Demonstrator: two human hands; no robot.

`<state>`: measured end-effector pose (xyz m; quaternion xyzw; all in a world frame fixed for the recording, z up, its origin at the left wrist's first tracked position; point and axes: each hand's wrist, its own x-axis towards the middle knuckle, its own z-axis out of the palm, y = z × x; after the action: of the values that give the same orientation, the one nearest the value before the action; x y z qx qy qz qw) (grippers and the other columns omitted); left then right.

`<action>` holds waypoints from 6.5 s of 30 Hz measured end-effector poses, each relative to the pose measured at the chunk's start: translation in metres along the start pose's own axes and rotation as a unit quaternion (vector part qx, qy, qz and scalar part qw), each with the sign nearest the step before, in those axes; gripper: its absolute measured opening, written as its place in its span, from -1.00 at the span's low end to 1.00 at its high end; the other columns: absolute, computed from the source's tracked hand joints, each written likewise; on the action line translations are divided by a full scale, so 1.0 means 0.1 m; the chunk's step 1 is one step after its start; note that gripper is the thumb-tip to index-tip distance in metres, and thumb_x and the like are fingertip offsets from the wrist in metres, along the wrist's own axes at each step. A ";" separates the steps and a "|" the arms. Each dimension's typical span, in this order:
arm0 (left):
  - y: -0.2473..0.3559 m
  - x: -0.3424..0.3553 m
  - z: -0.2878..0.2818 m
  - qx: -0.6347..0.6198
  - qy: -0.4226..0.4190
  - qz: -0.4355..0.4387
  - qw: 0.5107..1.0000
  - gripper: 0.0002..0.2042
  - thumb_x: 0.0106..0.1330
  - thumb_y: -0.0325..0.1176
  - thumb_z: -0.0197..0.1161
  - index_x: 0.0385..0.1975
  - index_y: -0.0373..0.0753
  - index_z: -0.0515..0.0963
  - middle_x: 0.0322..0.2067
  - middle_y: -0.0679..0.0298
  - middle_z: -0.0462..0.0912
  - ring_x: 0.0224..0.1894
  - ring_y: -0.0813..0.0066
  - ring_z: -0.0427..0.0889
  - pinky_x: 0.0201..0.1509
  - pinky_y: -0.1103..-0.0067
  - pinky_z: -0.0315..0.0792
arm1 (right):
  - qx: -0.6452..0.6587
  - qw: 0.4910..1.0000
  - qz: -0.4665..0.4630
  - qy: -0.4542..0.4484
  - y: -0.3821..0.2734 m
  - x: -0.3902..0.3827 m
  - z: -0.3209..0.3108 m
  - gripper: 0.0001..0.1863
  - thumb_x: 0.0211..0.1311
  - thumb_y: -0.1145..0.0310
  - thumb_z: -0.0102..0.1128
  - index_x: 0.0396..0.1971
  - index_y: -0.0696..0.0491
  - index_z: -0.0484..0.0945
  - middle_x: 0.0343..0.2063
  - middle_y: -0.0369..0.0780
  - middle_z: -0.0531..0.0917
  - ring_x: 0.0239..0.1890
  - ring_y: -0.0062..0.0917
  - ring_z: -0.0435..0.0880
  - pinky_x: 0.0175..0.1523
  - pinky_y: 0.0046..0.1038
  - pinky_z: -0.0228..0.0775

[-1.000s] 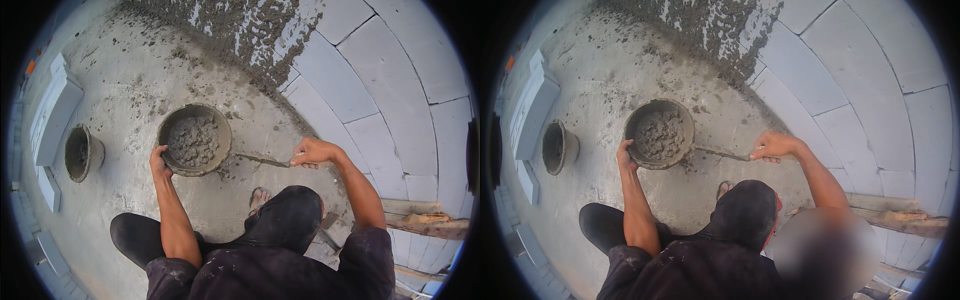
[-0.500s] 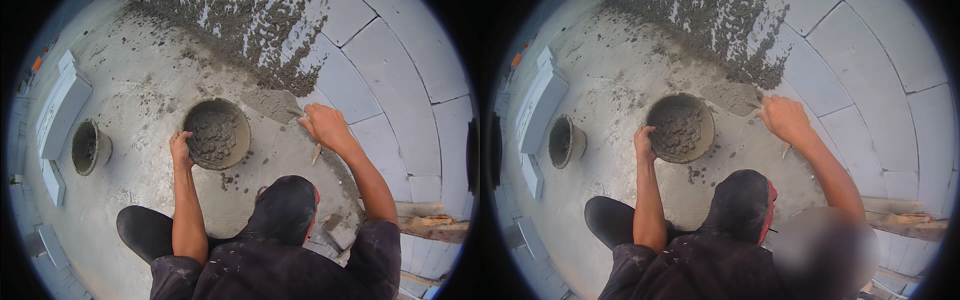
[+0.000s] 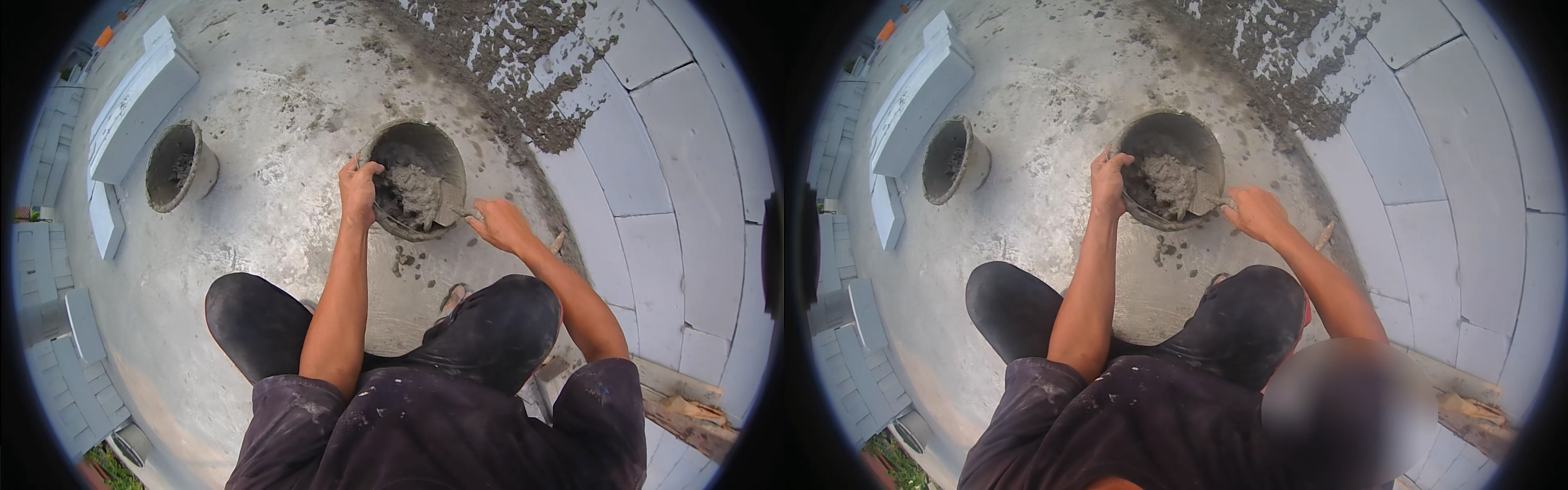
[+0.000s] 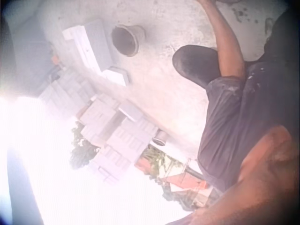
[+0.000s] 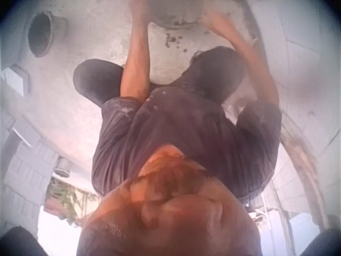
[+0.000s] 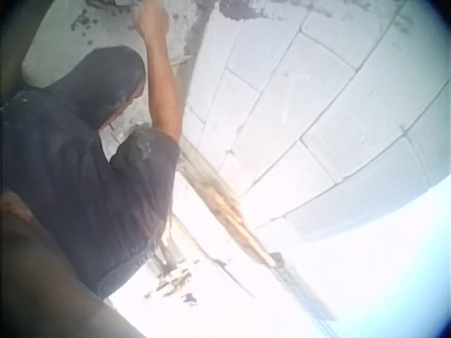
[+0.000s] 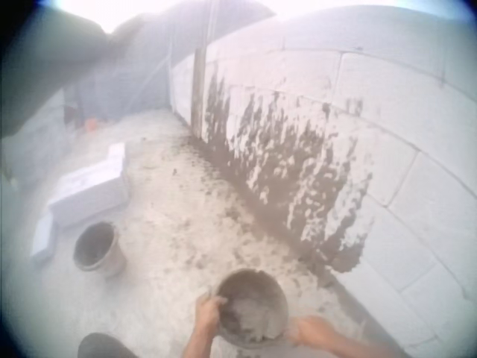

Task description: The person scoops wet cement from a bucket using a trowel and applies it to a white tiled wall. They repeatedly transfer material from the bucket to the wall, smoothing the surface as they work.

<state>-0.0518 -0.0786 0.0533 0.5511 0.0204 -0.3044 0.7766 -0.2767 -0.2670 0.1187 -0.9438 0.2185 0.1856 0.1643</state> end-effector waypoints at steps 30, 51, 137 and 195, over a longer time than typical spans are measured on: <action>-0.03 0.31 -0.29 -0.018 -0.008 -0.028 0.999 -0.22 0.15 -0.49 0.24 0.45 -0.59 0.24 0.09 -0.09 0.64 -0.01 0.20 0.68 0.06 0.34 0.61 | 0.003 0.944 0.197 0.264 0.26 -1.92 -3.35 -0.67 0.43 0.14 0.30 -0.38 0.11 0.53 -0.66 -0.30 0.45 -0.60 -0.48 0.48 -0.47 -0.40 0.33; 0.06 0.07 0.14 0.013 0.021 -0.002 1.000 -0.66 0.16 -0.52 0.25 -0.05 -0.46 0.64 -0.25 0.18 0.71 -0.22 0.40 0.65 -0.05 0.48 0.53 | -0.032 0.997 0.064 0.037 0.25 -0.28 0.00 -0.60 0.36 0.08 0.36 -0.18 0.19 0.66 -0.30 0.10 0.76 -0.15 0.08 0.75 -0.03 0.03 0.58; 0.21 0.12 -0.12 -0.014 -0.035 -0.021 0.999 -0.55 0.21 -0.55 0.19 0.14 -0.50 0.50 -0.10 0.07 0.69 -0.11 0.25 0.72 0.01 0.36 0.66 | -0.042 0.949 0.094 0.298 0.35 -1.29 -1.32 -0.63 0.45 0.09 0.23 -0.23 0.16 0.61 -0.41 0.00 0.69 -0.28 -0.02 0.72 -0.23 -0.03 0.50; 0.01 0.17 0.13 0.042 -0.103 -0.020 0.994 -0.62 0.20 -0.52 0.22 0.04 -0.46 0.59 -0.17 0.15 0.72 -0.18 0.30 0.73 -0.02 0.42 0.66 | -0.232 0.965 0.010 0.124 0.08 -0.87 -1.38 -0.76 0.34 0.33 0.27 -0.11 0.15 0.65 -0.23 -0.03 0.74 -0.19 -0.13 0.80 -0.13 -0.15 0.64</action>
<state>-0.0410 -0.0972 0.0531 0.5483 -0.0618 -0.3756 0.7447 -0.3142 -0.2972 0.2747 -0.9696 0.1974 0.1141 -0.0890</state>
